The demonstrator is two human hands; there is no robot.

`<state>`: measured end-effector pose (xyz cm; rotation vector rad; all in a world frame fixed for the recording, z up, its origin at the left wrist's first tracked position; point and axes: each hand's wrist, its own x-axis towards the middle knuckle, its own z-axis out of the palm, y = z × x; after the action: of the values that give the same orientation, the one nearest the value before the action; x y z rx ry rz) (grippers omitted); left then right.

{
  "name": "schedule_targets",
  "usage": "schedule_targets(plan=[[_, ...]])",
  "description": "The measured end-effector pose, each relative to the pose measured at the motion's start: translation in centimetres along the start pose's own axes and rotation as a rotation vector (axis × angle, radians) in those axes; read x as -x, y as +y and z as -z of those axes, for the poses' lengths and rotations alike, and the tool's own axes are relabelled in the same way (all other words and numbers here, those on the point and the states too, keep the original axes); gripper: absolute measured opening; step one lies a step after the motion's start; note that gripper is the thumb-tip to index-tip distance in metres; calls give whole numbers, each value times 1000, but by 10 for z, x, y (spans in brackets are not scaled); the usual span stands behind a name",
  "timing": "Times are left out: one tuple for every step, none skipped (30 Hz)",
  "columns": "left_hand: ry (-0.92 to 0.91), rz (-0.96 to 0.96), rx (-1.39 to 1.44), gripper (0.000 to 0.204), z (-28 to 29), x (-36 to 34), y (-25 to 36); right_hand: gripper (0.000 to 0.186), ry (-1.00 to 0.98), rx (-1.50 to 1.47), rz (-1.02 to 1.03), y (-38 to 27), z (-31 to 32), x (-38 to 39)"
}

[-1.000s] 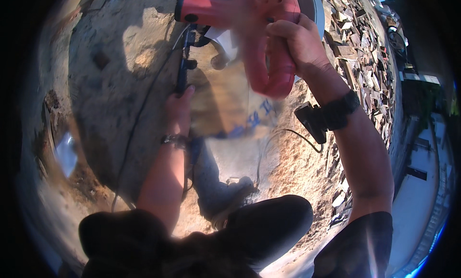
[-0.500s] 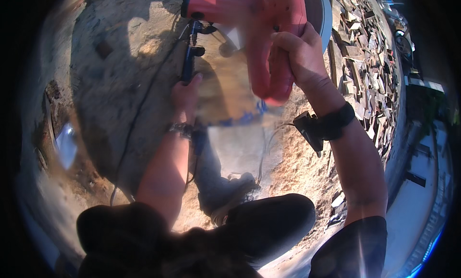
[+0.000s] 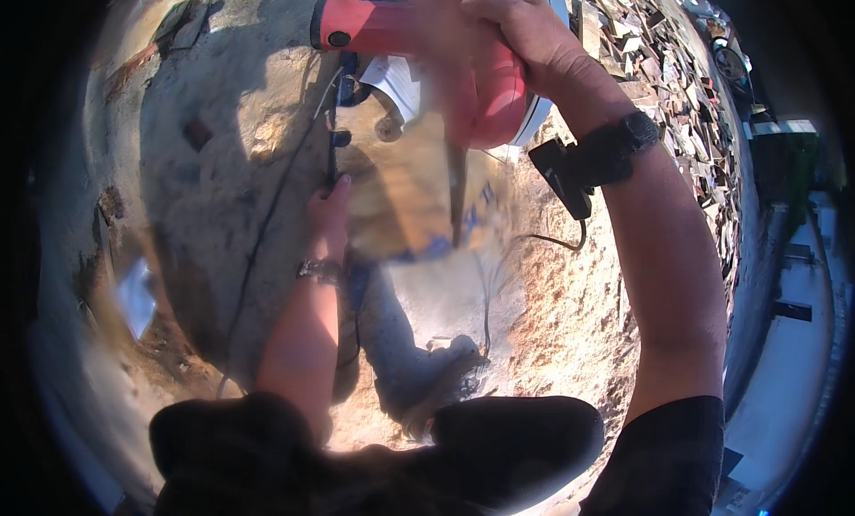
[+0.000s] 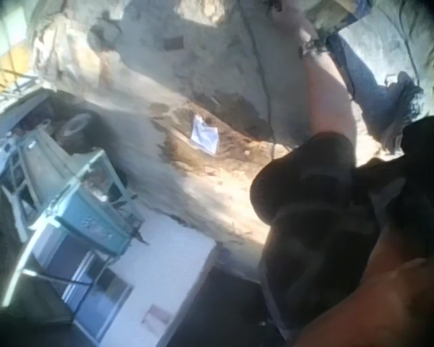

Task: The person uses a circular saw to cut through pieces of wood on a stand, positioning the wood and bringing the blade down to make cuts.

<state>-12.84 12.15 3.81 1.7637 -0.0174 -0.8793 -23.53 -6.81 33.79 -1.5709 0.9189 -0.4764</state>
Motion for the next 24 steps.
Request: schedule_targets(plan=[[-3,37,63,38,8,7,4,33,-87,63,74,-16,9,1],[-3,22,49,38,16,8,-2,28,87,211,199,-25,1,7],[1,8,124,36,24,8,-12,32,97,52,181,-33,3,14],[15,-10,200,35,35,8,-18,34,124,6,241,-28,11,23],[26,-26,189,35,46,10,-20,37,150,-40,300,-20,25,34],[-35,-47,310,35,47,15,-18,38,244,-95,284,-8,50,50],[-87,-71,433,36,54,17,-18,40,325,-155,270,13,66,65],[-81,-90,423,36,62,17,-18,37,406,-172,187,38,68,82],[41,-155,312,36,77,15,-16,35,473,-205,99,73,66,95],[135,-211,210,36,80,16,-11,35,498,-203,-47,118,75,109],[132,-230,198,36,86,18,-4,36,513,-212,-215,160,78,126],[185,-222,120,37,89,26,12,33,516,-289,-359,206,81,142],[242,-210,42,37,95,28,21,27,495,-322,-488,234,72,154],[320,-234,-8,40,106,15,19,24,427,-369,-531,273,70,165],[316,-256,-33,40,118,11,33,21,351,-424,-573,311,66,171],[348,-260,31,43,130,11,51,21,353,-460,-576,342,56,169],[374,-256,98,46,140,8,62,19,239,-387,-548,368,46,169],[372,-272,73,46,155,3,69,18,182,-364,-532,381,35,166],[385,-359,-233,45,167,-3,73,18,137,-333,-517,394,28,167],[401,-448,-536,44,183,-7,79,17,204,-477,-461,394,14,159],[421,-532,-835,43,197,-8,84,17,227,-506,-417,393,9,154],[435,-619,-1123,43,200,-5,92,17,259,-531,-367,390,9,152],[448,-702,-1412,42,198,-4,98,17,293,-556,-317,386,9,151],[448,-722,-1403,42,189,0,98,15,349,-512,-394,381,15,151]])
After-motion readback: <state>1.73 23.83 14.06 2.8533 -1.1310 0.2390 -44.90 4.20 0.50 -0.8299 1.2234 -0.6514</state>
